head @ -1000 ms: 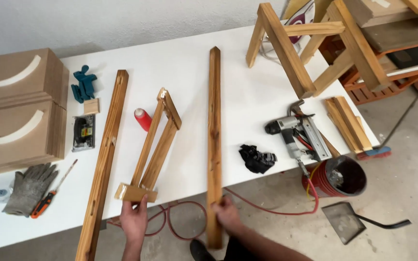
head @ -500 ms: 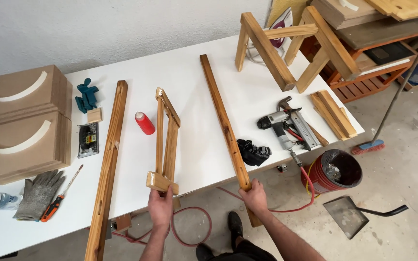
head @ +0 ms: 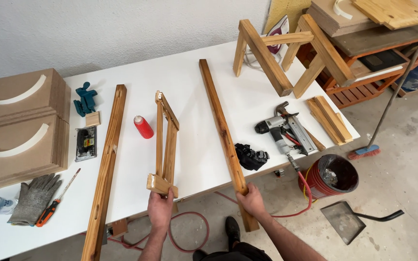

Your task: Assembling a wooden frame by applying glue to joints, fitting pieces together, and using a hammer to secure them.

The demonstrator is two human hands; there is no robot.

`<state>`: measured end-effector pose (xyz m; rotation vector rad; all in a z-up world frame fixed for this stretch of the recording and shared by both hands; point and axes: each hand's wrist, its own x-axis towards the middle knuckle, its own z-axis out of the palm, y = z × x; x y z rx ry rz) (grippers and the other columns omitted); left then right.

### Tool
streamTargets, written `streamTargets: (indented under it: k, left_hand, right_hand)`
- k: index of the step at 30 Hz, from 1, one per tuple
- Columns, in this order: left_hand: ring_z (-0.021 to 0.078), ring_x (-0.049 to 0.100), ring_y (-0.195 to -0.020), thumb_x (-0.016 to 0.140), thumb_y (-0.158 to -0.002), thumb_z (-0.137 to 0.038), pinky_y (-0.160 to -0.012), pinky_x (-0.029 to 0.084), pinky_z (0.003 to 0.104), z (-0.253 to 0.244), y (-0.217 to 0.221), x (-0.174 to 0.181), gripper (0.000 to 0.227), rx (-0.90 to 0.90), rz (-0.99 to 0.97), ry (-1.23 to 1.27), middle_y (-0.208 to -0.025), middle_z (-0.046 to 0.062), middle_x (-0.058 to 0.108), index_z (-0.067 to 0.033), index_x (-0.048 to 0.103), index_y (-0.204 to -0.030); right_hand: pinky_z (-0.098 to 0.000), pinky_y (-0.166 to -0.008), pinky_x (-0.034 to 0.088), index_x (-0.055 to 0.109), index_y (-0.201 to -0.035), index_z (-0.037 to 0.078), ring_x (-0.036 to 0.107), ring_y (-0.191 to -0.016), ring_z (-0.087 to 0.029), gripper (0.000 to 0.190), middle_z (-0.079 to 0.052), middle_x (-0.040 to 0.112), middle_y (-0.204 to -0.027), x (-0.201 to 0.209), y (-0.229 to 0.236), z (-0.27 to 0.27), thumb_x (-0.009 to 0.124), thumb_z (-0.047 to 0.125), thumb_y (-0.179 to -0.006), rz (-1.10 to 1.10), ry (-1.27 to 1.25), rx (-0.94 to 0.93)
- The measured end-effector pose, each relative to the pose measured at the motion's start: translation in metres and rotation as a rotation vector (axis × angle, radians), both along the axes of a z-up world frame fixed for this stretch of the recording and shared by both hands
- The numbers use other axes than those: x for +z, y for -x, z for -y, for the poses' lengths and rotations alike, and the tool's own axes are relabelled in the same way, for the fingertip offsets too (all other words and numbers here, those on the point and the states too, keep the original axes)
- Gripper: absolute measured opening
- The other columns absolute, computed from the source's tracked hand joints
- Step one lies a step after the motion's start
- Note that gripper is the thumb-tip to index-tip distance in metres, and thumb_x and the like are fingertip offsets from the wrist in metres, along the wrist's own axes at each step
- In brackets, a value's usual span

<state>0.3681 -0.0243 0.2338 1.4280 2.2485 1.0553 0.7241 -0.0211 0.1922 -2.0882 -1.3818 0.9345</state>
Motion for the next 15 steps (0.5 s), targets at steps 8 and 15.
streamTargets:
  k: [8,15]
  left_hand:
    - [0.0275,0.066,-0.075,0.076,-0.09,-0.038,-0.063,0.054,0.045,-0.009,0.043,0.007,0.036,0.013,-0.024,-0.008,-0.085,0.01,0.069,-0.0047,0.061,-0.092]
    - [0.028,0.074,-0.093,0.073,-0.09,-0.039,-0.078,0.06,0.043,0.002,0.105,0.035,0.042,-0.068,0.023,0.126,-0.104,0.012,0.077,-0.0045,0.066,-0.112]
  right_hand:
    - [-0.0289,-0.073,0.057,0.064,-0.118,0.002,0.063,-0.083,-0.02,0.031,-0.01,0.067,-0.098,0.066,0.09,0.032,0.065,0.024,-0.095,-0.653,0.464,0.127]
    - [-0.0319,-0.079,0.067,0.063,-0.125,-0.001,0.078,-0.093,-0.027,0.042,-0.018,0.075,-0.114,0.006,0.177,0.082,0.077,0.022,-0.092,-0.941,0.76,0.285]
